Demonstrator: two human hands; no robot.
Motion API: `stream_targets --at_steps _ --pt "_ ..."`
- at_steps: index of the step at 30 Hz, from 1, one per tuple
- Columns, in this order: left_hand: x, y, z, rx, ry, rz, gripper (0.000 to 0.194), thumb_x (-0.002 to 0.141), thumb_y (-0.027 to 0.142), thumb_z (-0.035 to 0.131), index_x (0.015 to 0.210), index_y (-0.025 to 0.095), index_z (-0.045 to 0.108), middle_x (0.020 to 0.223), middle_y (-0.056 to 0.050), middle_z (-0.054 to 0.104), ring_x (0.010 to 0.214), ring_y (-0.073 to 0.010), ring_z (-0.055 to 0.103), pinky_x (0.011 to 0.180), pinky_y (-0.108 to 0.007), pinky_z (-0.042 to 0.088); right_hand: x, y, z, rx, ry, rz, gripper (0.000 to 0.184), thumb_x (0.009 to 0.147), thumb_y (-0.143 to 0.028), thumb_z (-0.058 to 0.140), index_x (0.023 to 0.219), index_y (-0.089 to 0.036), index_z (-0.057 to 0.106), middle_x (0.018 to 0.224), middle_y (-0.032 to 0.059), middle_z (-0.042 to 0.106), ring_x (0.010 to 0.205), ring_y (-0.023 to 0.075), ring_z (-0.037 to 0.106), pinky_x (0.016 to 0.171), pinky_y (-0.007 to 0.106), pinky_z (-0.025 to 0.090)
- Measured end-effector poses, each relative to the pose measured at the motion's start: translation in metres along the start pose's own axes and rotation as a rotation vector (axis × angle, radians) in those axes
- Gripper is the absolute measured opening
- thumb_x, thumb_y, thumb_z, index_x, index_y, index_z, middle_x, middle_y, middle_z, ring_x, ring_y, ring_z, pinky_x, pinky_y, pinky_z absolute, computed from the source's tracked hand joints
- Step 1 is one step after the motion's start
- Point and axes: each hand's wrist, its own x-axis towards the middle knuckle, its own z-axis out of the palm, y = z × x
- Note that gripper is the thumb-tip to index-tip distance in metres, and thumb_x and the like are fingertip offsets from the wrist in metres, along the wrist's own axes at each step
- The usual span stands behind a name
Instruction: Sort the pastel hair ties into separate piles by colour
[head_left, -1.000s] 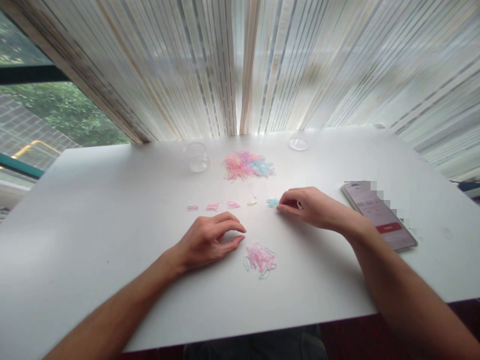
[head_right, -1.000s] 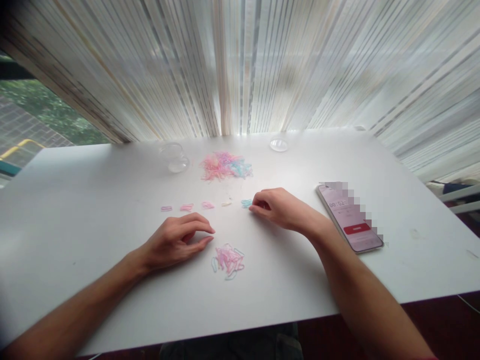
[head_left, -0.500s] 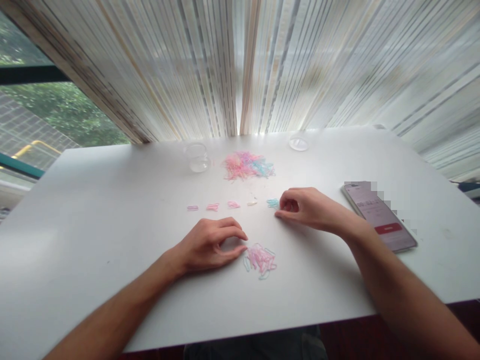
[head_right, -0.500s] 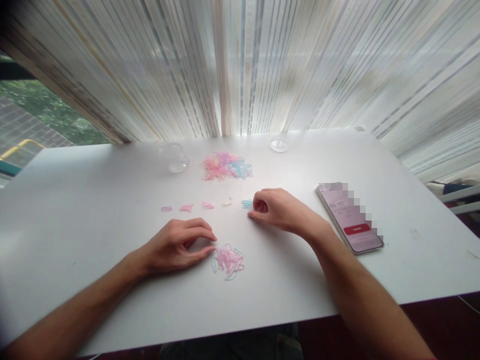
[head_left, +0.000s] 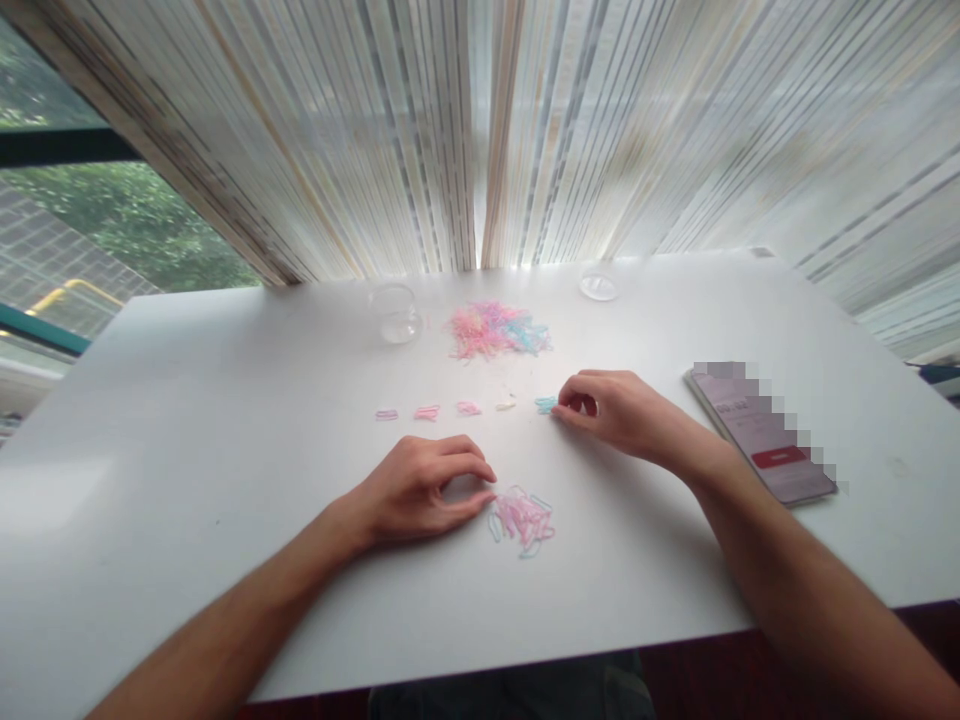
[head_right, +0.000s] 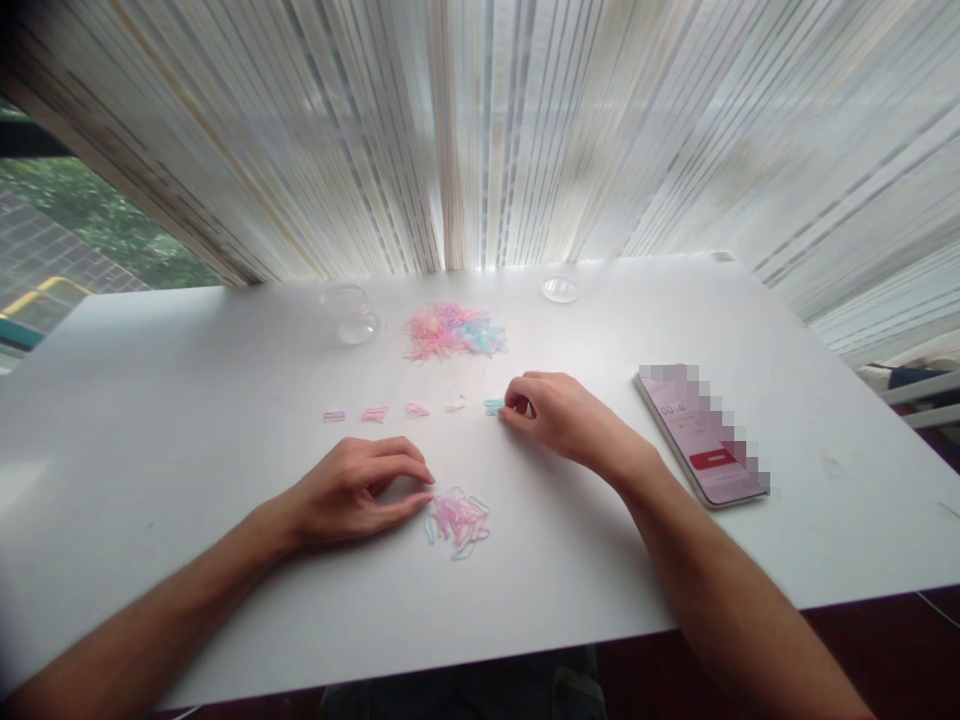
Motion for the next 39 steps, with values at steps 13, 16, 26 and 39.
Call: stream_targets --at_steps 13,16,26,39 --pt "-0.001 0.005 0.004 0.104 -0.066 -0.002 0.015 0.089 0.021 0.066 0.102 0.022 0.073 0.09 -0.001 0.072 0.069 -0.0116 0.064 0.063 -0.024 0.047 -0.007 -0.035 0.001 0.243 -0.237 -0.162 0.008 0.091 -0.024 0.066 0.086 -0.018 0.067 0.077 -0.0008 0.062 0.068 0.0112 0.055 0.065 0.023 0.041" --pt "0.0 0.004 0.005 0.129 -0.074 -0.002 0.011 0.091 0.023 0.065 0.098 0.022 0.074 0.088 0.0 0.071 0.067 -0.0116 0.063 0.063 -0.024 0.045 -0.008 -0.046 0.005 0.275 -0.379 -0.176 0.008 0.089 -0.025 0.069 0.091 -0.017 0.069 0.082 0.0003 0.064 0.072 0.0124 0.056 0.066 0.024 0.041" --pt "0.001 0.003 0.006 0.143 -0.072 0.017 0.008 0.091 0.021 0.065 0.093 0.022 0.073 0.085 0.001 0.071 0.067 -0.0116 0.062 0.062 -0.025 0.042 -0.01 -0.053 0.013 0.256 -0.413 -0.212 0.006 0.09 -0.021 0.065 0.085 -0.018 0.066 0.079 -0.0011 0.059 0.069 0.0116 0.052 0.065 0.024 0.039" --pt "0.002 0.007 0.003 0.101 -0.091 -0.008 0.015 0.09 0.021 0.064 0.099 0.023 0.075 0.087 -0.001 0.072 0.068 -0.0117 0.063 0.062 -0.024 0.045 -0.009 -0.053 0.014 0.282 -0.394 -0.22 0.008 0.087 -0.016 0.065 0.08 -0.018 0.064 0.076 -0.0019 0.058 0.066 0.0112 0.051 0.063 0.024 0.038"
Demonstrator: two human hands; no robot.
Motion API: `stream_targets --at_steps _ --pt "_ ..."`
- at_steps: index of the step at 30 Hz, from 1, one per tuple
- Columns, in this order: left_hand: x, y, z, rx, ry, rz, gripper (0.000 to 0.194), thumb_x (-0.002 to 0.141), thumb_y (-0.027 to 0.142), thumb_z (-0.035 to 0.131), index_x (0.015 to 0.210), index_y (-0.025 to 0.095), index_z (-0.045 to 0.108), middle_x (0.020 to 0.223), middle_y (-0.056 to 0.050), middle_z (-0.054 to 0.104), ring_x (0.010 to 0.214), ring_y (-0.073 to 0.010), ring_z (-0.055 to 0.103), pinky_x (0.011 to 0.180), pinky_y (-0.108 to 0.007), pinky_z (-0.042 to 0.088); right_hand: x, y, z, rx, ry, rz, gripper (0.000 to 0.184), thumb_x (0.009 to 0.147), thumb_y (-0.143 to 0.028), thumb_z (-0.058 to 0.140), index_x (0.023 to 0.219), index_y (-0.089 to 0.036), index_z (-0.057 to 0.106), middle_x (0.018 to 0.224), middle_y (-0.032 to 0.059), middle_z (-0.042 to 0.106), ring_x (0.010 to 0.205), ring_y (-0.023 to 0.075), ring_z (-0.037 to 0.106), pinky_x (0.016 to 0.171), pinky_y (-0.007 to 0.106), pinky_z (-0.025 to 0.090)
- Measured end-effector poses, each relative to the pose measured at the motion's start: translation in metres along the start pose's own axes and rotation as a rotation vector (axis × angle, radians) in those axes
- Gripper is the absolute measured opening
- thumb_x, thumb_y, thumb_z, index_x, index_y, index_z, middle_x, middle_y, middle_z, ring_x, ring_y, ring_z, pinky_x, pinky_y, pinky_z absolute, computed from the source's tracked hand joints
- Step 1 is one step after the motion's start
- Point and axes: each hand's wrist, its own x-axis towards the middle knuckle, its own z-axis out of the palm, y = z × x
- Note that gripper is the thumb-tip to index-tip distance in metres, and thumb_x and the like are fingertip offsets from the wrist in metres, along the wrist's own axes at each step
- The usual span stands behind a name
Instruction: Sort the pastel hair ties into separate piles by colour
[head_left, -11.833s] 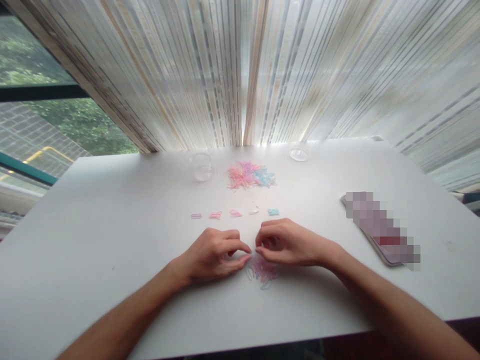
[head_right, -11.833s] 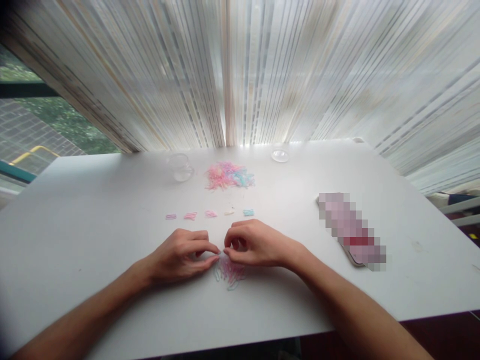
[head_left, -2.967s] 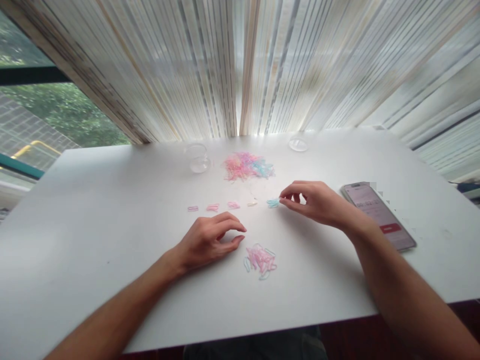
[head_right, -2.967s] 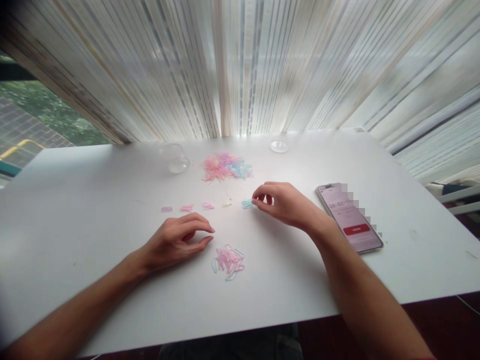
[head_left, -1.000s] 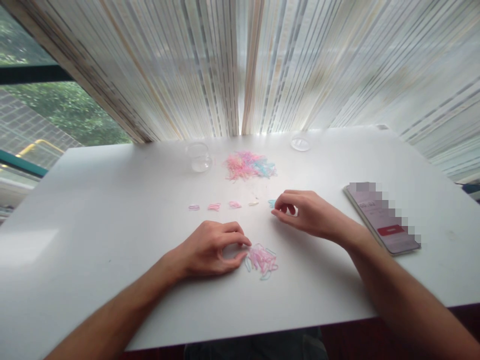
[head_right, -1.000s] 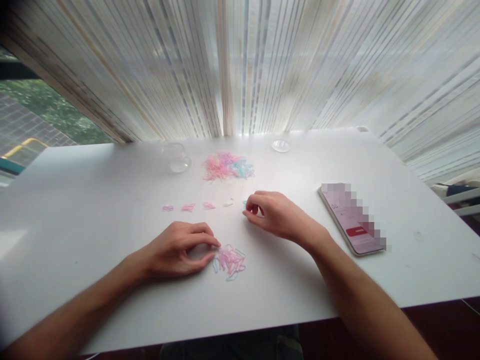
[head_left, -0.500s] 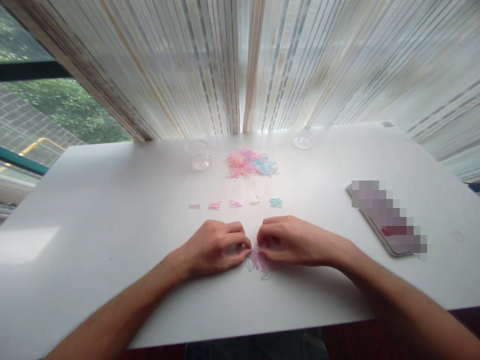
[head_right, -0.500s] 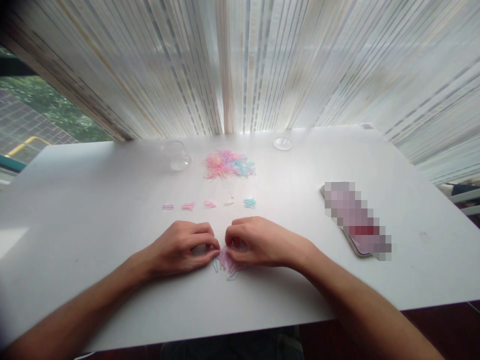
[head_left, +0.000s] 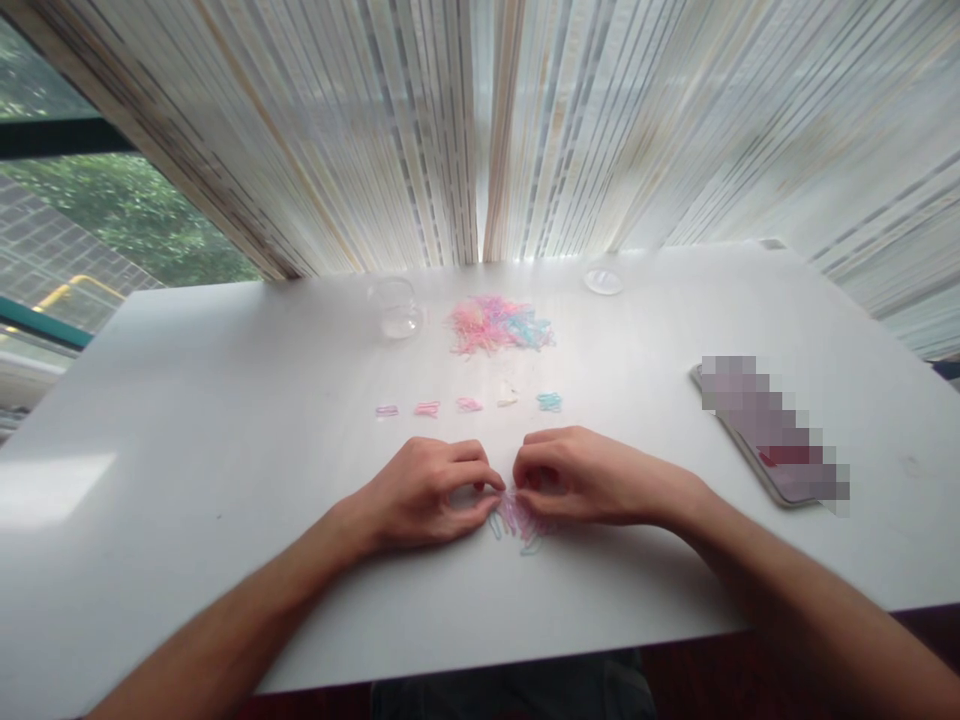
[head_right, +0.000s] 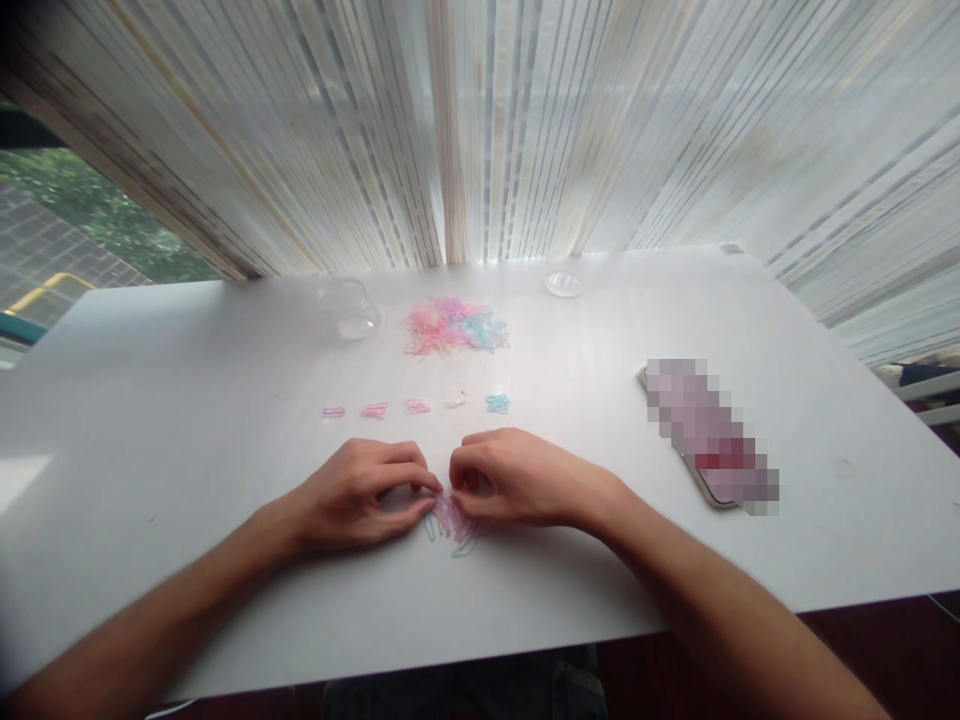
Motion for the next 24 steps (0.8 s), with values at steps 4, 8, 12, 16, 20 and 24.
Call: stream_targets --at_steps 4,8,12,16,20,24 --pt "-0.0003 -0.0005 0.0008 0.016 0.002 0.01 0.015 0.09 0.02 0.064 0.099 0.024 0.076 0.085 0.0 0.071 0.065 -0.011 0.061 0.061 -0.024 0.043 -0.0002 -0.0003 0.0007 -0.001 -0.006 0.001 0.009 0.087 -0.016 0.065 0.078 -0.017 0.064 0.075 -0.0015 0.058 0.066 0.0115 0.051 0.063 0.024 0.038" --pt "-0.0006 -0.001 0.0024 0.037 0.005 0.032 0.013 0.09 0.02 0.065 0.095 0.023 0.076 0.085 0.0 0.071 0.065 -0.0105 0.06 0.061 -0.024 0.043 0.0004 0.0004 0.0001 0.0 -0.017 0.011 0.007 0.086 -0.015 0.065 0.079 -0.017 0.065 0.076 -0.001 0.06 0.067 0.012 0.052 0.064 0.024 0.039" --pt "-0.0006 -0.0003 0.0017 0.012 0.017 0.032 0.012 0.088 0.017 0.066 0.092 0.022 0.076 0.084 0.0 0.07 0.063 -0.0097 0.059 0.059 -0.023 0.042 0.0018 0.0011 -0.0016 0.02 -0.018 0.008 0.005 0.086 -0.016 0.066 0.081 -0.017 0.067 0.077 -0.0004 0.062 0.068 0.0121 0.054 0.063 0.024 0.04" --pt "-0.0009 0.0 0.0 -0.08 0.031 0.012 0.014 0.088 0.014 0.065 0.093 0.021 0.076 0.083 -0.001 0.068 0.064 -0.009 0.058 0.059 -0.021 0.044 0.0014 0.0018 -0.0028 0.046 -0.002 -0.007 0.005 0.086 -0.016 0.066 0.082 -0.016 0.068 0.077 0.0 0.064 0.067 0.0119 0.054 0.062 0.023 0.04" --pt "-0.001 -0.0011 -0.0006 -0.182 0.079 -0.001 0.014 0.088 0.013 0.065 0.094 0.019 0.076 0.081 -0.002 0.066 0.066 -0.0097 0.059 0.057 -0.02 0.046 -0.0001 0.0025 -0.0035 0.067 0.028 -0.049 0.008 0.086 -0.014 0.063 0.084 -0.016 0.07 0.077 0.0006 0.066 0.066 0.012 0.055 0.063 0.024 0.042" --pt "-0.0008 -0.0032 -0.0001 -0.254 0.176 0.007 0.012 0.089 0.013 0.066 0.094 0.018 0.075 0.081 -0.003 0.066 0.066 -0.0092 0.059 0.054 -0.018 0.045 -0.001 0.0011 -0.0033 0.101 0.089 -0.081 0.012 0.09 -0.016 0.059 0.089 -0.015 0.071 0.078 0.0012 0.067 0.066 0.0115 0.055 0.064 0.024 0.043"
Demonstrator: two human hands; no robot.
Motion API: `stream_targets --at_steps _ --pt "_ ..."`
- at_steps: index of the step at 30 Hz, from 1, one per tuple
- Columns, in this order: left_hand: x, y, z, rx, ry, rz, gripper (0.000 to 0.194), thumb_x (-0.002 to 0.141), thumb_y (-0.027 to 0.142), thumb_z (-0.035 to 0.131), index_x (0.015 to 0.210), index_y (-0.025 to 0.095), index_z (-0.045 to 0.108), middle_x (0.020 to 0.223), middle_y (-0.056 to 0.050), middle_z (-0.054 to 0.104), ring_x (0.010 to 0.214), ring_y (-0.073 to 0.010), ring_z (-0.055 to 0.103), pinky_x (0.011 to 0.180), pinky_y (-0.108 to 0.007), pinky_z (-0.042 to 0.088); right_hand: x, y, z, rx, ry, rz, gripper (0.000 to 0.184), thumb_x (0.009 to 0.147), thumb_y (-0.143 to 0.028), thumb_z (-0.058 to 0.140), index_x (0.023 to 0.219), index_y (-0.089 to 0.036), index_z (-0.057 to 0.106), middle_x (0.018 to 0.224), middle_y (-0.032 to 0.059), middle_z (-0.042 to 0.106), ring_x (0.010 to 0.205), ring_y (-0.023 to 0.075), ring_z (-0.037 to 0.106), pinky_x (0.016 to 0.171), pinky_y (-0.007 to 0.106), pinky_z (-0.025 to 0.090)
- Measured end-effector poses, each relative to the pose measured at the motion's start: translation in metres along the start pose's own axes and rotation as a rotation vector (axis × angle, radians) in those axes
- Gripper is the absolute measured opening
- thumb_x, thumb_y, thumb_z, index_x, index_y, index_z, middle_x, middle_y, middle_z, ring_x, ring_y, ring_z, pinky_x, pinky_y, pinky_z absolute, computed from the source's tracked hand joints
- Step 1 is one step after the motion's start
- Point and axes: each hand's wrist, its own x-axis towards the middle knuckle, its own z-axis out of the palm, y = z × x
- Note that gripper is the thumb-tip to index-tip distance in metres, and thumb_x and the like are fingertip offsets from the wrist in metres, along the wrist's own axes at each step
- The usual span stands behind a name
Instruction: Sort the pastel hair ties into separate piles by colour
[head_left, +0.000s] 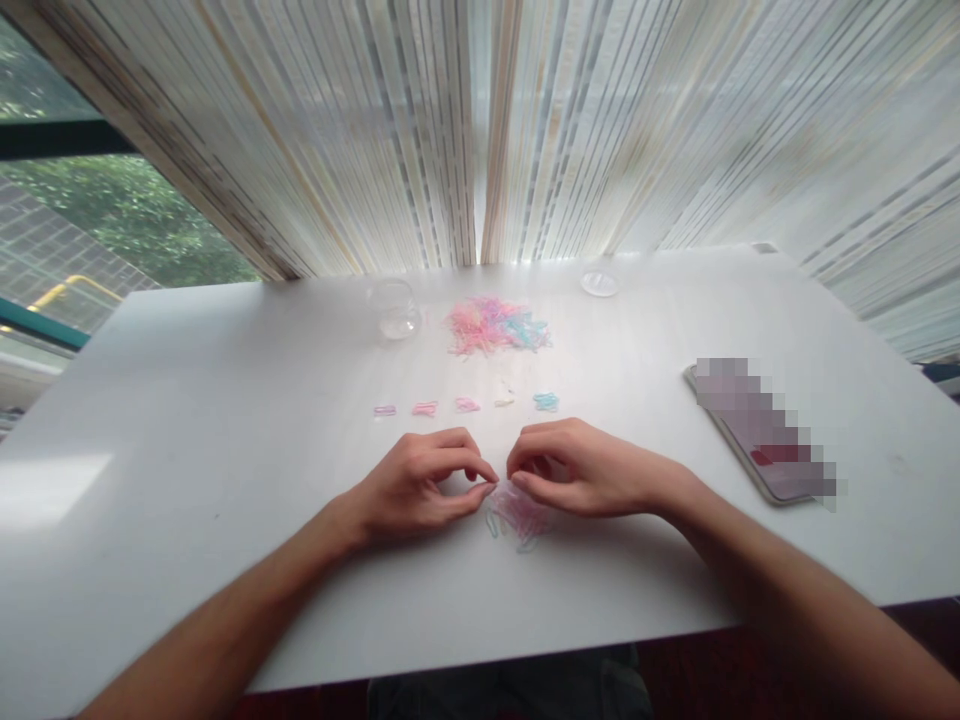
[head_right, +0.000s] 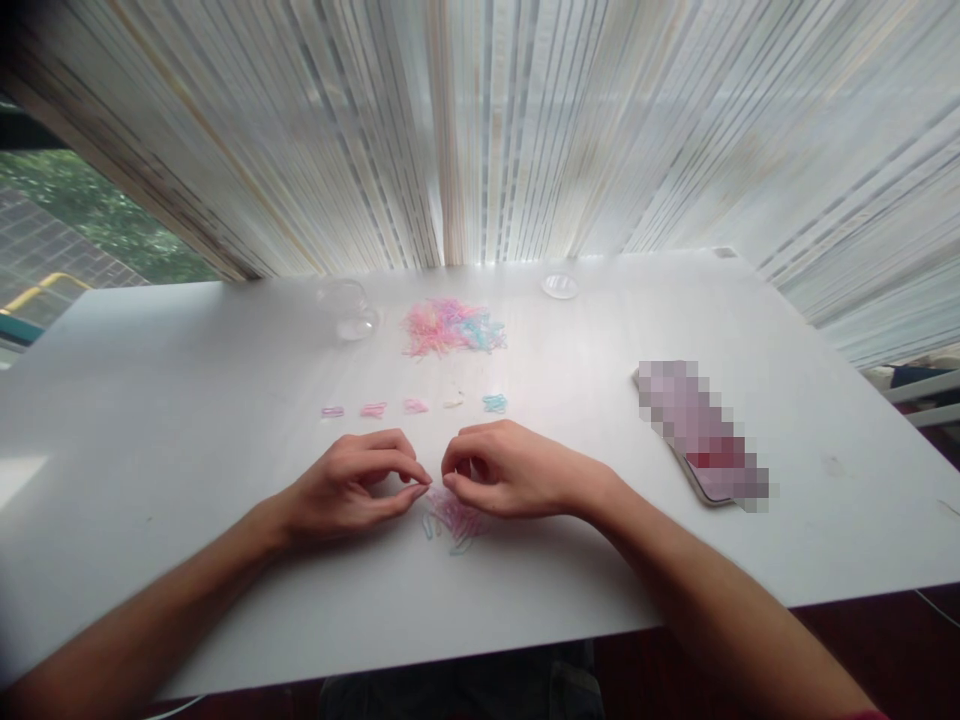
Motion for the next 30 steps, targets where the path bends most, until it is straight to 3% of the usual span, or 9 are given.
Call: stream_targets --at_steps 6,10,16,30 --pt "0.0 -0.003 0.0 -0.001 0.09 -0.006 0.008 0.088 0.014 0.068 0.092 0.016 0.074 0.079 -0.003 0.065 0.061 -0.0081 0.054 0.046 -0.017 0.038 0.0 0.0 0.002 0.042 0.059 -0.019 0.012 0.091 -0.027 0.065 0.091 -0.017 0.072 0.075 0.0008 0.066 0.064 0.0113 0.054 0.062 0.023 0.044" --pt "0.0 -0.004 0.001 0.002 0.111 0.003 0.008 0.087 0.012 0.068 0.091 0.016 0.074 0.079 -0.003 0.064 0.061 -0.0075 0.052 0.046 -0.017 0.037 0.001 0.003 0.003 0.027 0.09 -0.039 0.008 0.09 -0.02 0.063 0.089 -0.017 0.071 0.075 0.0002 0.065 0.065 0.0107 0.054 0.063 0.023 0.044" --pt "0.0 -0.006 0.001 0.058 0.135 0.032 0.012 0.088 0.014 0.07 0.099 0.017 0.073 0.082 -0.003 0.065 0.063 -0.0084 0.055 0.049 -0.018 0.042 0.003 0.006 0.006 0.006 0.15 -0.073 0.009 0.091 -0.02 0.062 0.088 -0.018 0.071 0.075 0.0003 0.067 0.065 0.0111 0.056 0.064 0.023 0.045" --pt "0.0 -0.009 0.0 0.143 0.216 0.076 0.013 0.088 0.011 0.068 0.096 0.018 0.074 0.081 -0.002 0.066 0.063 -0.0083 0.057 0.056 -0.02 0.049 0.006 0.01 0.01 -0.027 0.252 -0.098 0.011 0.094 -0.021 0.062 0.09 -0.017 0.071 0.074 0.0004 0.067 0.066 0.011 0.057 0.065 0.023 0.045"
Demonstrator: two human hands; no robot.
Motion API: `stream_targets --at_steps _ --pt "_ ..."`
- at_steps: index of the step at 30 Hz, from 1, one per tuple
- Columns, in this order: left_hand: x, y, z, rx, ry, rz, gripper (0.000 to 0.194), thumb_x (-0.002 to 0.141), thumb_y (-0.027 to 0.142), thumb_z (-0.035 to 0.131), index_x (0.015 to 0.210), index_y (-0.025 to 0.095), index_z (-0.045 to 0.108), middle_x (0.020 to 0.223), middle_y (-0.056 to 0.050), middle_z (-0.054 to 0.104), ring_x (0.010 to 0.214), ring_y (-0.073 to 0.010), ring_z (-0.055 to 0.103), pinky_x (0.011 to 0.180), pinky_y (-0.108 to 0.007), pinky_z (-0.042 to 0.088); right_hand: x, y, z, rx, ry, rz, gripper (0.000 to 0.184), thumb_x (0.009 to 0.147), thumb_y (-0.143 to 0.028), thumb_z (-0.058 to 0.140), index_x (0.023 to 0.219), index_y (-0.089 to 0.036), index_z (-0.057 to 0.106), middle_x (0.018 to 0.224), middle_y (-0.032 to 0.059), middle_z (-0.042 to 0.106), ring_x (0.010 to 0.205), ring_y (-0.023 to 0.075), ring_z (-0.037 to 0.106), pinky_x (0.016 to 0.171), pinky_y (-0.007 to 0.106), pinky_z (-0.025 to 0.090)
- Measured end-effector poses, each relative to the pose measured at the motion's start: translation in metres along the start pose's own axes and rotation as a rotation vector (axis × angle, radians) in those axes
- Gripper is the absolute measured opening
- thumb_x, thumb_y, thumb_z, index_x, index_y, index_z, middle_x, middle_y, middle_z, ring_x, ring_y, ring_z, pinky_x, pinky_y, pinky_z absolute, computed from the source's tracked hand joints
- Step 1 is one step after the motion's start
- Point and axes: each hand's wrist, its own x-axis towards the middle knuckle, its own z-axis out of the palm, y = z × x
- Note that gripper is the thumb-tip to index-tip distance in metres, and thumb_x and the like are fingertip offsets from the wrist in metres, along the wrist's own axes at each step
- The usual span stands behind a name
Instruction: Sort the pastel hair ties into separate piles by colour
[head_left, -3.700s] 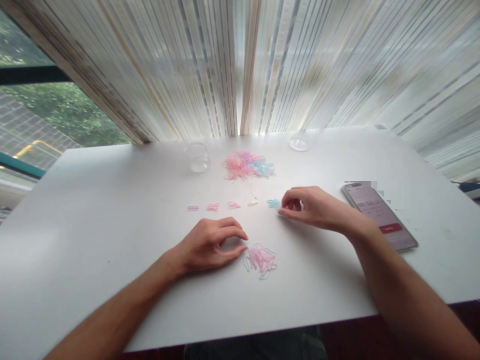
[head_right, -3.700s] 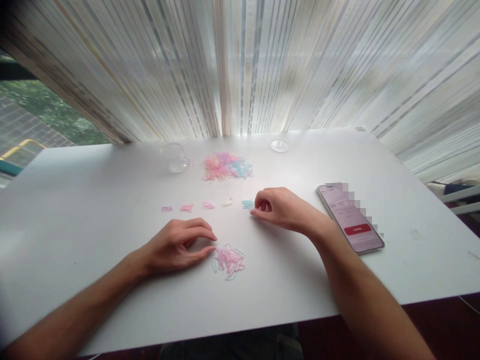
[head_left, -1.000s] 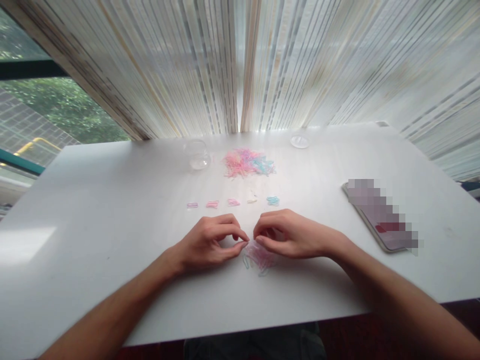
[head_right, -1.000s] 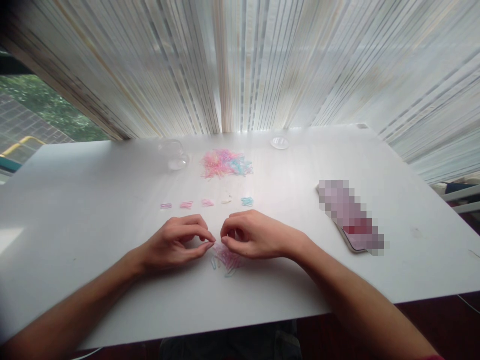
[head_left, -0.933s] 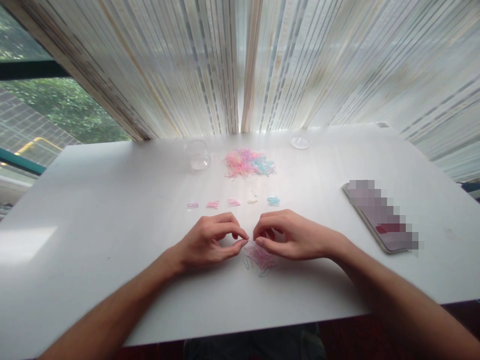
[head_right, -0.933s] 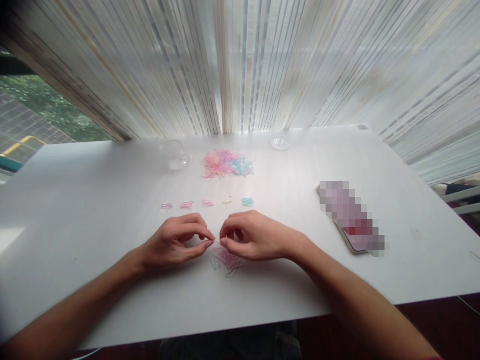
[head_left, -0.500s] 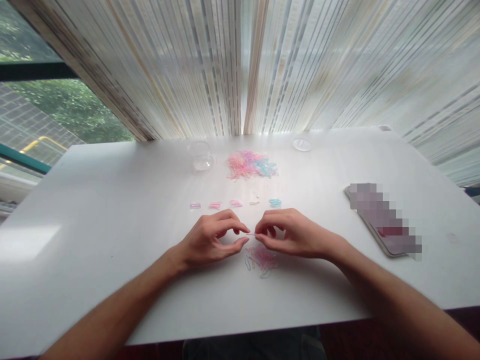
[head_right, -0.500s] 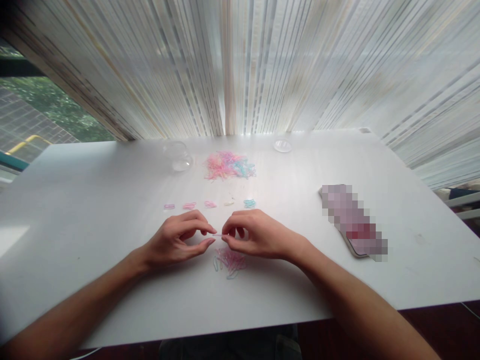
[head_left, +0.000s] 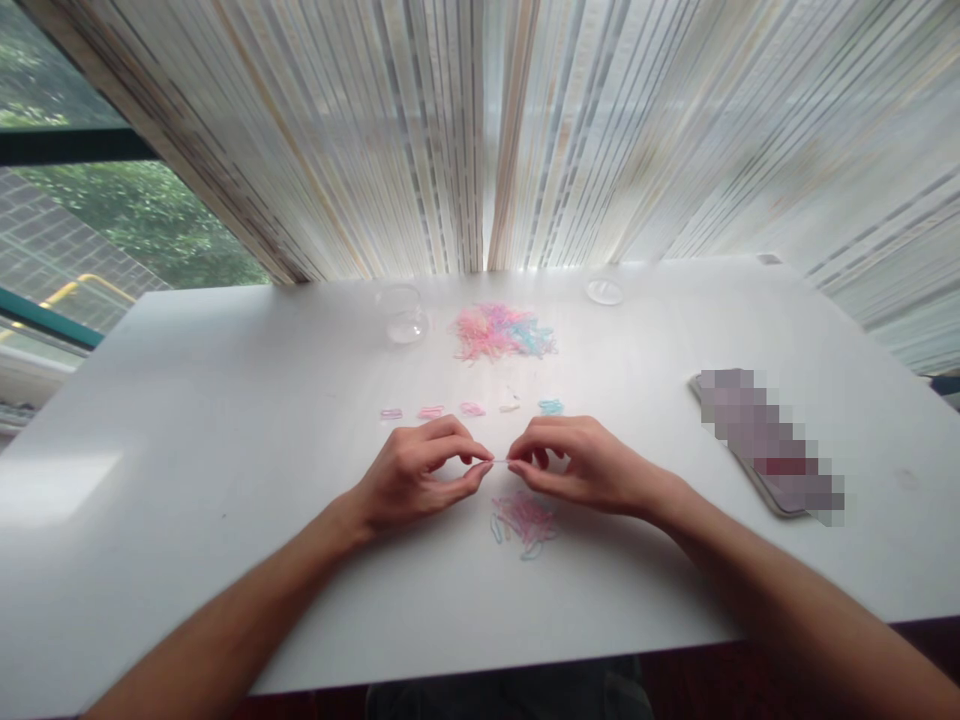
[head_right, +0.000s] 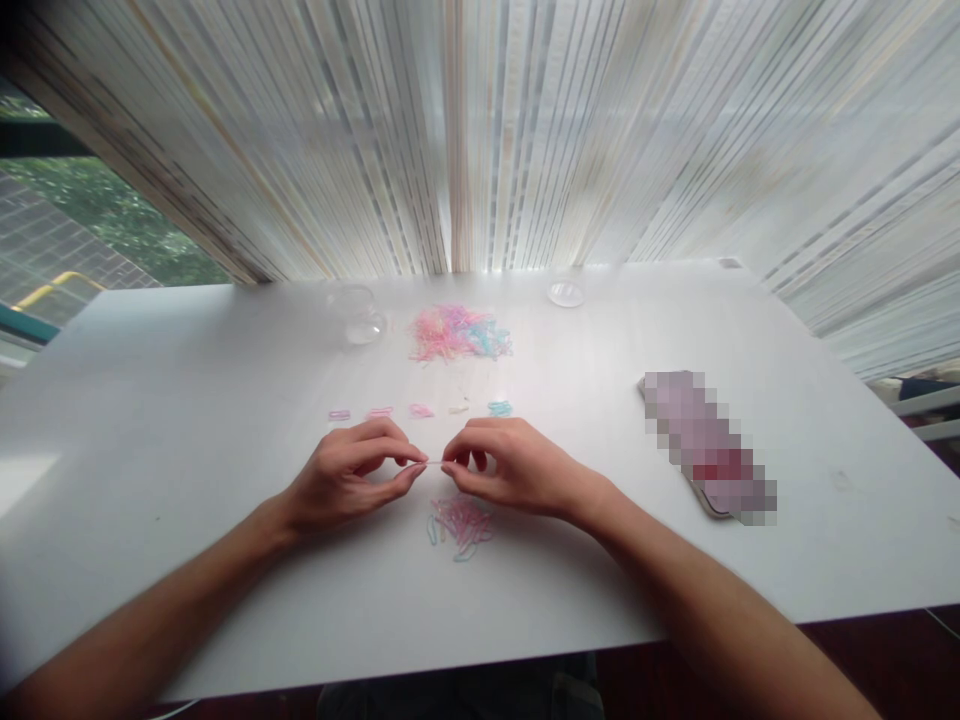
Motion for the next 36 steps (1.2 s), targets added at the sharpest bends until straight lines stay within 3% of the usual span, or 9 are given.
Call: stream_targets --at_steps 6,9,11,14,23,29,36 --pt "0.004 -0.003 -0.017 0.021 -0.014 0.007 0.011 0.087 0.011 0.069 0.094 0.017 0.075 0.08 -0.002 0.067 0.067 -0.0092 0.059 0.055 -0.019 0.045 -0.001 0.002 0.002 -0.033 0.018 -0.013 0.01 0.094 -0.02 0.061 0.094 -0.017 0.071 0.076 0.0013 0.066 0.068 0.012 0.058 0.066 0.023 0.045" --pt "0.005 -0.013 -0.042 0.09 0.0 -0.11 0.008 0.088 0.017 0.07 0.093 0.017 0.077 0.081 -0.002 0.064 0.061 -0.0071 0.05 0.048 -0.018 0.036 -0.002 0.004 0.002 -0.094 -0.015 -0.003 0.013 0.094 -0.018 0.057 0.094 -0.017 0.07 0.079 0.0025 0.066 0.07 0.0127 0.058 0.066 0.024 0.045" --pt "0.005 -0.024 -0.059 0.16 0.007 -0.181 0.01 0.089 0.023 0.071 0.093 0.018 0.079 0.074 0.001 0.059 0.055 -0.006 0.039 0.049 -0.019 0.033 -0.001 0.005 0.001 -0.128 -0.033 0.002 0.014 0.094 -0.018 0.056 0.093 -0.017 0.07 0.079 0.0027 0.065 0.069 0.0128 0.057 0.066 0.024 0.044" --pt "0.002 -0.038 -0.075 0.219 -0.036 -0.289 0.016 0.088 0.03 0.071 0.092 0.018 0.081 0.069 0.002 0.055 0.055 -0.0066 0.036 0.051 -0.019 0.033 -0.001 0.006 0.001 -0.154 -0.057 0.003 0.015 0.095 -0.018 0.055 0.093 -0.017 0.07 0.078 0.0026 0.064 0.067 0.0125 0.055 0.064 0.024 0.042" --pt "-0.004 -0.047 -0.097 0.232 -0.136 -0.547 0.027 0.083 0.043 0.07 0.091 0.021 0.083 0.064 0.003 0.049 0.058 -0.0087 0.04 0.054 -0.022 0.031 0.0 0.006 0.002 -0.177 -0.121 0.03 0.016 0.096 -0.018 0.056 0.093 -0.016 0.071 0.08 0.0042 0.065 0.069 0.0143 0.057 0.066 0.026 0.042" --pt "-0.009 -0.052 -0.119 0.249 -0.25 -0.773 0.032 0.078 0.05 0.07 0.089 0.022 0.083 0.069 0.002 0.057 0.062 -0.0105 0.044 0.055 -0.023 0.032 0.0 0.007 0.004 -0.172 -0.139 0.04 0.017 0.097 -0.019 0.055 0.094 -0.017 0.072 0.083 0.0055 0.067 0.073 0.0159 0.059 0.068 0.027 0.044" --pt "-0.01 -0.052 -0.119 0.224 -0.3 -0.818 0.034 0.078 0.052 0.071 0.091 0.023 0.082 0.074 0.001 0.062 0.066 -0.0116 0.047 0.056 -0.022 0.034 0.0 0.006 0.003 -0.174 -0.144 0.046 0.018 0.097 -0.02 0.055 0.095 -0.017 0.072 0.084 0.0057 0.067 0.074 0.0159 0.059 0.068 0.028 0.044"
